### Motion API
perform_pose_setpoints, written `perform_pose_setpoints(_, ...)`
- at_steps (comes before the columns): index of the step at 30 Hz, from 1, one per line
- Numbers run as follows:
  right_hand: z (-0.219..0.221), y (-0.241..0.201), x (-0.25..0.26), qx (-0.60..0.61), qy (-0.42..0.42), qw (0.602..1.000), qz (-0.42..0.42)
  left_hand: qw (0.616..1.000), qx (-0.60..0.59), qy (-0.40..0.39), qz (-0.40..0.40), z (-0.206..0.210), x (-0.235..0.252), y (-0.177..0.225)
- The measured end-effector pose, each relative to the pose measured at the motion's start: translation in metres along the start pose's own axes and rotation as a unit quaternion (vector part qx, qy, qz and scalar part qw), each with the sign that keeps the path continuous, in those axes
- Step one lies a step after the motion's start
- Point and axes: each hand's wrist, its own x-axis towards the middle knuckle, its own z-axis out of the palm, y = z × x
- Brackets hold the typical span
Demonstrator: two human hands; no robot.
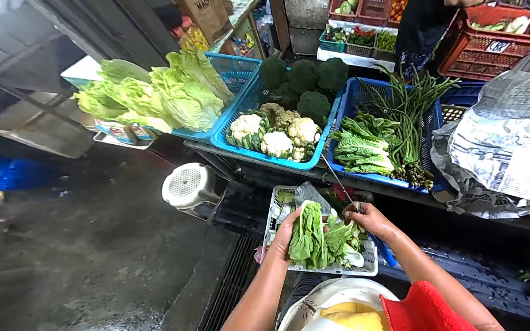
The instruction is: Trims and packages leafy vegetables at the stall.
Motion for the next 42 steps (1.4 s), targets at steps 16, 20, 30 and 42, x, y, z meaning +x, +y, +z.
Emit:
perform_pose_setpoints(16, 0.001, 0.087, -0.045, -0.035, -0.020, 0.997, 0.060, 0.969, -0.085, 0.219, 0.071, 0.028, 0.019, 0.015)
perform_pose_setpoints(20, 0.007, 0.122, -0.058, -0.084, -0.032, 0.989, 0.120, 0.947, -0.046, 0.294, 0.116, 0.049, 0.023, 0.030)
perform_pose_setpoints(30, 0.017, 0.134, -0.071, -0.049, -0.036, 0.990, 0.125, 0.944, -0.058, 0.288, 0.150, 0.112, 0.050, 0.048)
perform_pose_setpoints(42, 0.006, 0.147, -0.080, -0.014, -0.001, 0.994, 0.111, 0.921, 0.021, 0.359, 0.149, 0.116, 0.069, 0.024)
